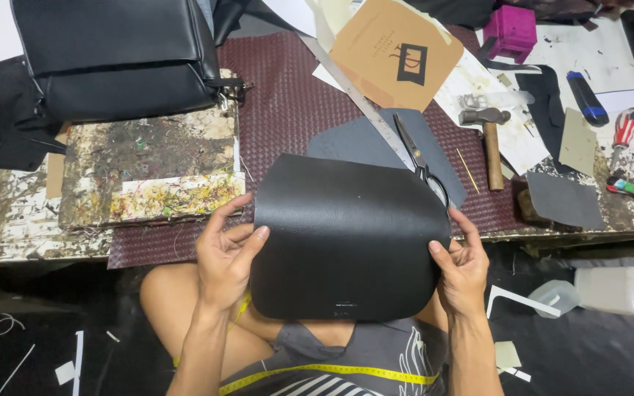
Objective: Measuring, cutting, gluing, and folding leather to assemble a bag component
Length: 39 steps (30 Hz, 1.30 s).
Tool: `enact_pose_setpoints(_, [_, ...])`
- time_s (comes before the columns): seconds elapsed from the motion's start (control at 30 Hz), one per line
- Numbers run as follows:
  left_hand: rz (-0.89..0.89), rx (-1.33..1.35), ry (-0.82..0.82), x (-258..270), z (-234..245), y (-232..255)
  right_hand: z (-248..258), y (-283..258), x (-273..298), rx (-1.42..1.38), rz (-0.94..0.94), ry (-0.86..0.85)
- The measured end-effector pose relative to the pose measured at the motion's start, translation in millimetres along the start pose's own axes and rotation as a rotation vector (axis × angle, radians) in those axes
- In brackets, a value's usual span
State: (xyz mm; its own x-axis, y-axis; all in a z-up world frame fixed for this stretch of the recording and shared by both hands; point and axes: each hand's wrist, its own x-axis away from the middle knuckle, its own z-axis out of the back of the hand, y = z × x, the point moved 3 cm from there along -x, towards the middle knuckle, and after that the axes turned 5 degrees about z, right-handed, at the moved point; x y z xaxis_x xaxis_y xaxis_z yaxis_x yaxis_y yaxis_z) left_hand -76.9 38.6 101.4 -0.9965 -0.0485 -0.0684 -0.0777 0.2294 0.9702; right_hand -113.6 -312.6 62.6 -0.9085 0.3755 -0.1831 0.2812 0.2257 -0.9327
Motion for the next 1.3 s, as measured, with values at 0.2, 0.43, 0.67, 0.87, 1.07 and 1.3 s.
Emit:
enact_pose_setpoints(0.2, [-0.019,-0.043,-0.011,-2,-3,6,16,15,3,0.04,0.006,0.022])
enact_pose_setpoints(0.43, [-0.057,-0.261,-0.181,6,-14,30,21,14,5,0.063,0.057,0.043])
enact_pose_setpoints(0.67, [-0.016,-0.326,-0.235,6,-15,41,-2,-18,6,0.057,0.028,0.002])
enact_pose_setpoints(0.87, [-0.055,-0.208,-0.196,6,-13,32,-11,-34,6,0.02,0.022,-0.048])
enact_pose_setpoints(1.07, [-0.058,-0.075,-0.118,6,-17,28,14,-1,1,0.023,0.085,0.017])
enact_pose_setpoints(1.3, [0.105,0.032,0.104,4,-12,12,17,11,-2,0.035,0.025,0.16])
